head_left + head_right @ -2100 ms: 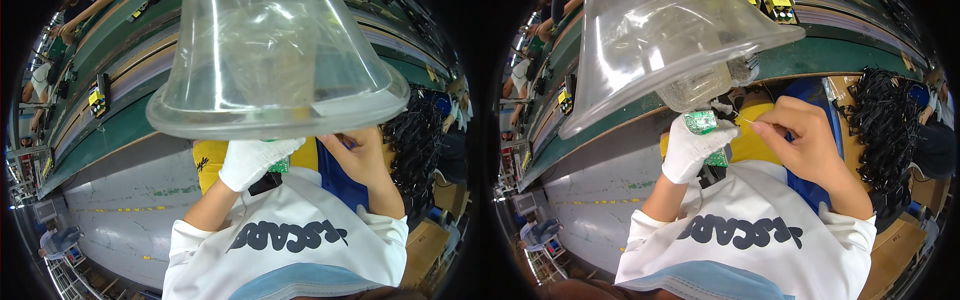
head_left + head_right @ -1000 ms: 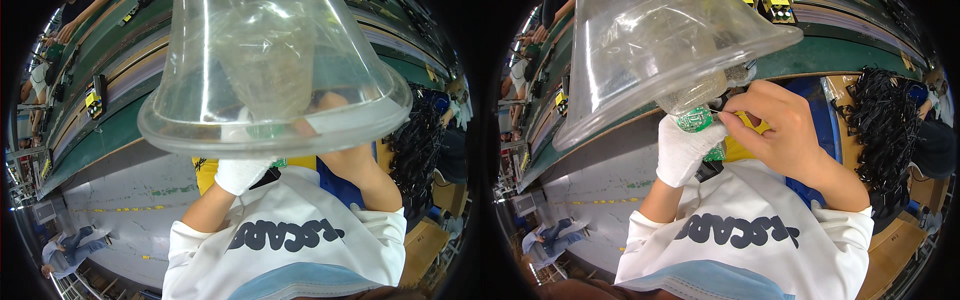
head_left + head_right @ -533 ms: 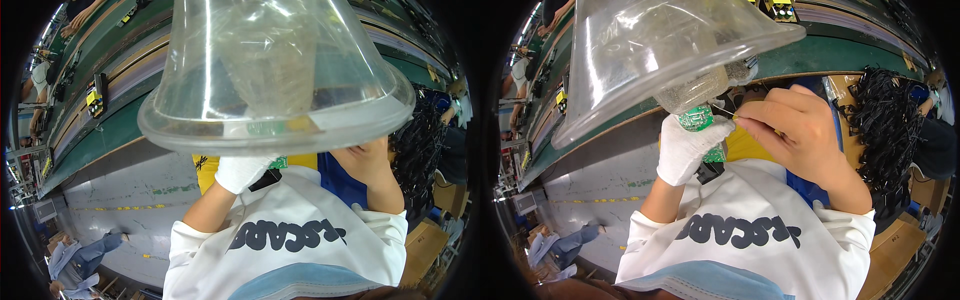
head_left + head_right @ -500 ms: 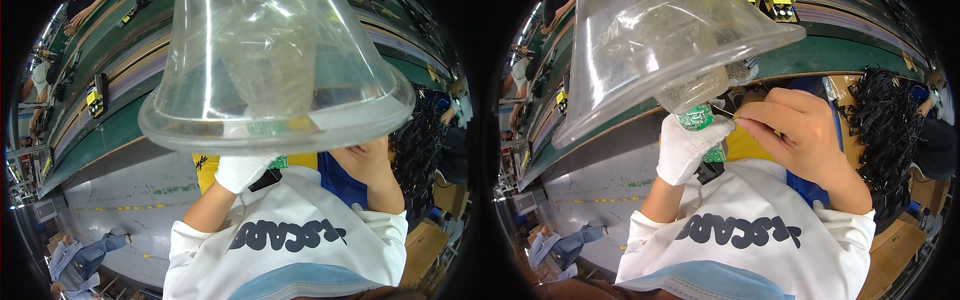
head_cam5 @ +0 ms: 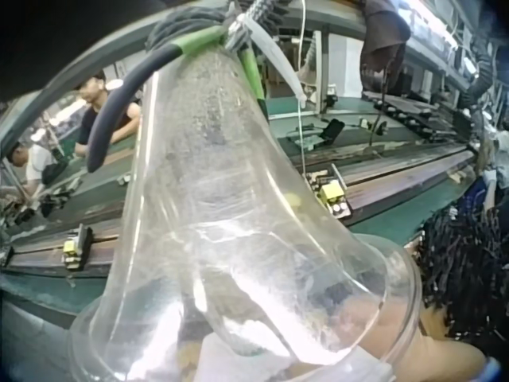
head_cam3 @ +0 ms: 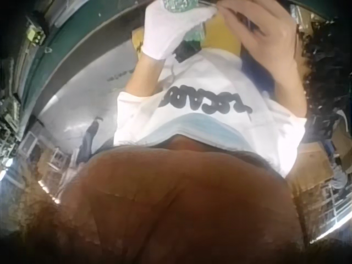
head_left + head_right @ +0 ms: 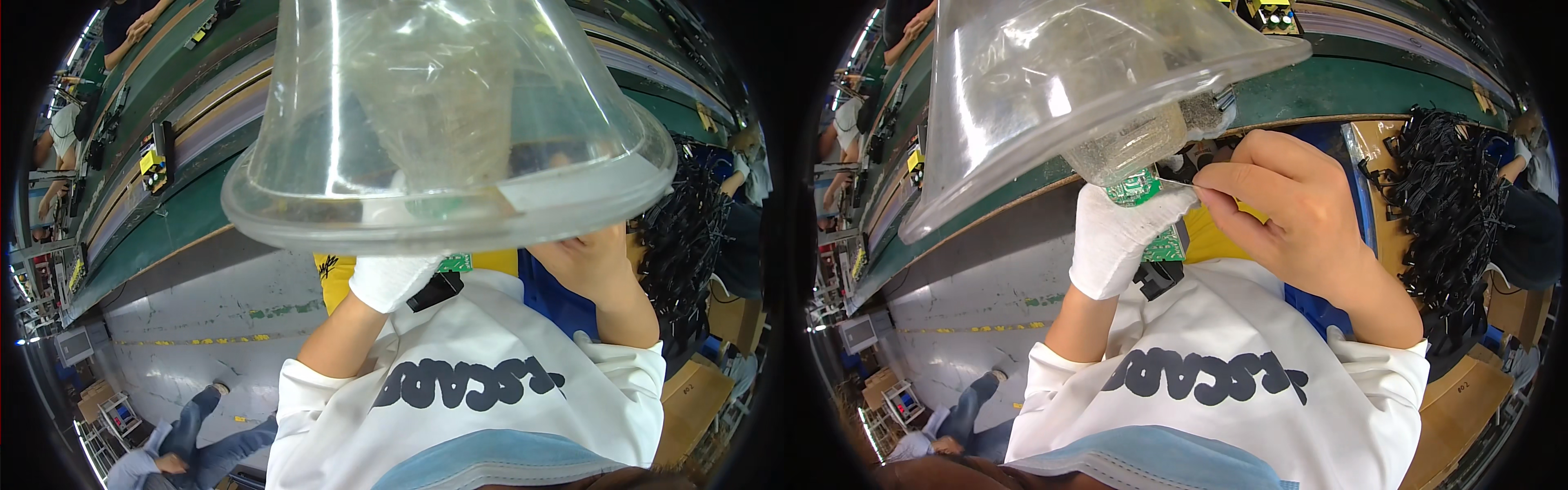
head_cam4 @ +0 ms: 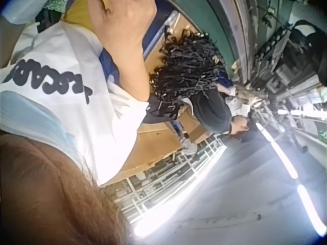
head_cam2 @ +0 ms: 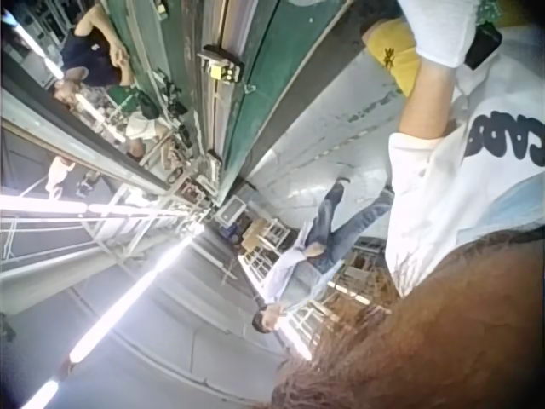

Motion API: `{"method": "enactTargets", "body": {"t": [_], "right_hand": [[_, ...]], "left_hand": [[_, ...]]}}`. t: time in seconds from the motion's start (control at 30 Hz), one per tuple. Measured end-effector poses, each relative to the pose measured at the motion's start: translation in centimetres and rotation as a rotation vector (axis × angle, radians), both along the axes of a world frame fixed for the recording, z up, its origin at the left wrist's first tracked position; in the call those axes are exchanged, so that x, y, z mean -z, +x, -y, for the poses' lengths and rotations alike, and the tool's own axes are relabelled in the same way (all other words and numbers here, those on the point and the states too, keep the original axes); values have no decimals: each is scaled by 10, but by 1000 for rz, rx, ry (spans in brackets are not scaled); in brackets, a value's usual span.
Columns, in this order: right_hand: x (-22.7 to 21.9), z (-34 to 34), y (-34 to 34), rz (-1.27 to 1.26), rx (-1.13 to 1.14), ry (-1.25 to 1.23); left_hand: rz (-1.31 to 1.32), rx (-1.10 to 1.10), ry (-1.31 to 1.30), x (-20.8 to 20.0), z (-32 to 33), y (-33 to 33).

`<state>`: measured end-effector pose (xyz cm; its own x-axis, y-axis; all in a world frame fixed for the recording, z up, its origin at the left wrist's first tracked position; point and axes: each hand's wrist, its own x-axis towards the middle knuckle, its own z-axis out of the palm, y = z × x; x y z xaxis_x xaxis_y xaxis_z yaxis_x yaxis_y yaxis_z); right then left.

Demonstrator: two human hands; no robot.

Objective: The person takes circuit boards from a conveyor belt, connects power cords to them under an exhaust hood, and places the assembled units back onto the conveyor belt.

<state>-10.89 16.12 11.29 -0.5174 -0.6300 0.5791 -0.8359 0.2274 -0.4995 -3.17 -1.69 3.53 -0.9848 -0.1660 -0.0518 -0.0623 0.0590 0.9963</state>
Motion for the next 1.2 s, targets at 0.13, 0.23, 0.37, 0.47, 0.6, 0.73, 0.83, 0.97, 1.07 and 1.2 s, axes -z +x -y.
{"method": "enactTargets", "body": {"t": [0.13, 0.23, 0.37, 0.47, 0.6, 0.73, 0.83, 0.97, 1.07, 1.2], "right_hand": [[-1, 3, 0, -14, 4, -3], [-1, 4, 0, -29, 1, 3], [1, 6, 0, -43, 4, -9], [1, 7, 2, -26, 14, 13], [5, 9, 3, 5, 37, -11], [6, 9, 3, 56, 26, -19], [6, 10, 2, 72, 17, -19], [7, 8, 2, 113, 10, -44], [7, 5, 3, 182, -11, -88], [2, -10, 7, 372, -67, -181]], "left_hand": [[-12, -4, -37, -1, 1, 1], [23, 5, -79, 1, 1, 2], [28, 37, -152, 8, 5, 3], [12, 49, -134, 6, 5, 4], [45, 51, -149, 4, 5, 4], [23, 27, -95, -2, 4, 4], [23, 39, -109, -4, 4, 4], [30, 35, -88, -10, 1, 1], [34, -13, 37, -10, 0, 0], [63, 26, 17, -6, -1, 5]]}}
